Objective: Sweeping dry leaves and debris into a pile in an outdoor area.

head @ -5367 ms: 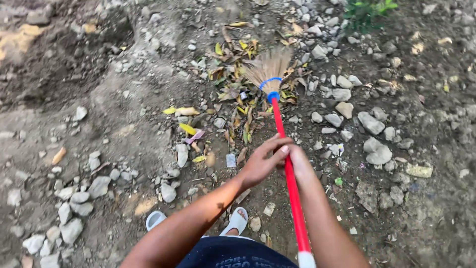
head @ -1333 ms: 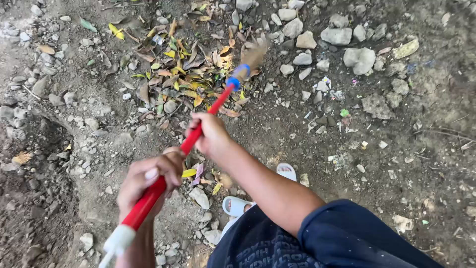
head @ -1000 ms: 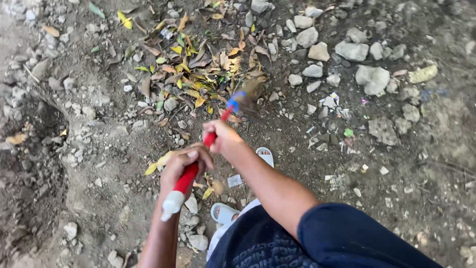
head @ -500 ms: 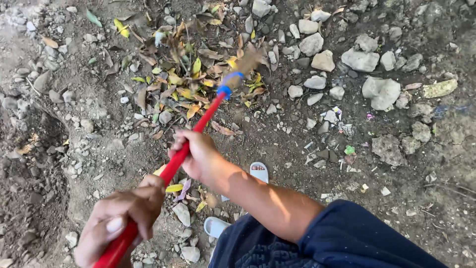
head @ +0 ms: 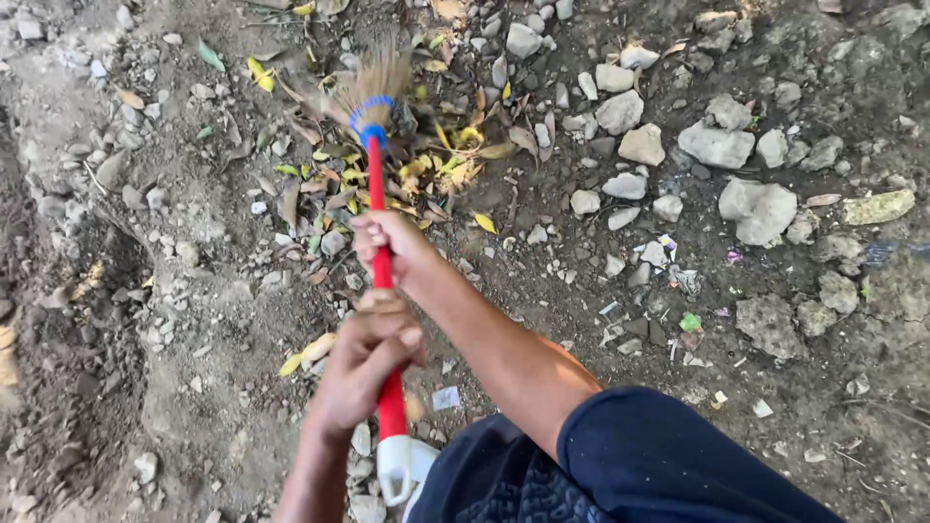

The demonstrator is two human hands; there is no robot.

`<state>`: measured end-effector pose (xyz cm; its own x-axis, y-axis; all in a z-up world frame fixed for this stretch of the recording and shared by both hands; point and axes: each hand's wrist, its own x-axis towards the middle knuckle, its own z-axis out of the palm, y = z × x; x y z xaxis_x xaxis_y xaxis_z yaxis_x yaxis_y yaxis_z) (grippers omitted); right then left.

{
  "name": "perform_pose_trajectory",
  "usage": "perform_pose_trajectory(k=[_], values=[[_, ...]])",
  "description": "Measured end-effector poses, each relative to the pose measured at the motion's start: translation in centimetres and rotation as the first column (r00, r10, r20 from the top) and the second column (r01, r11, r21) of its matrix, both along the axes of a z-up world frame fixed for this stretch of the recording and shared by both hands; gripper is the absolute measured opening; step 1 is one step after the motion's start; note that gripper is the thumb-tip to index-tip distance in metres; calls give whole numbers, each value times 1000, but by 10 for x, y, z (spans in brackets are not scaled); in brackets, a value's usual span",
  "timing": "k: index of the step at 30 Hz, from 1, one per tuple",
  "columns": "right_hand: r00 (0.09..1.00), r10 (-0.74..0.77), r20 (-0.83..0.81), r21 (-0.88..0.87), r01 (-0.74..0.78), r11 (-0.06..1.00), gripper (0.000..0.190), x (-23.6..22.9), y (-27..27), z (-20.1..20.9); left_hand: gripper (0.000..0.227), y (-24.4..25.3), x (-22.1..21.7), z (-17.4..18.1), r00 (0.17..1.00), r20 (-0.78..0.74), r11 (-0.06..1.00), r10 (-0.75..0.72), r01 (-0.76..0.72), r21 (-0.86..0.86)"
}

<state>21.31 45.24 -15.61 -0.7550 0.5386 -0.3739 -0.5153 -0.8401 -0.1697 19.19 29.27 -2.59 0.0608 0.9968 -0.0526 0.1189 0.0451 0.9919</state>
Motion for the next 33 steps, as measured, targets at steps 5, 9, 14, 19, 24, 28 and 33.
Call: perform_pose_trajectory(k=[5, 9, 14, 19, 24, 28, 33], values=[[999, -27, 18, -57, 28, 998, 13, -3, -17, 62, 37, -13, -20, 60, 1000, -2, 993, -14, 14, 119], [956, -98, 276, -230, 165, 959, 11, 22, -41, 59, 42, -19, -38, 50, 970, 220, 984, -105, 68, 167], [884, -45, 466, -290, 200, 936, 12, 31, -28, -38, 51, 8, -41, -24, 879, 478, 991, 10, -74, 115], [905, 17, 426, 68, -51, 996, 11, 2, 29, -90, 45, 44, -14, -52, 961, 250, 993, 117, -119, -8], [980, 46, 196, 88, -64, 994, 30, -22, 55, -81, 40, 46, -9, -40, 992, 28, 965, 120, -123, 232], [988, -1, 157, -21, 4, 1000, 24, -28, 15, -15, 45, 7, -46, 1, 997, 51, 973, 56, -66, 220], [971, 86, 225, -169, -48, 984, 25, -14, -67, 78, 61, -38, -104, 83, 928, 357, 976, -102, 23, 218]])
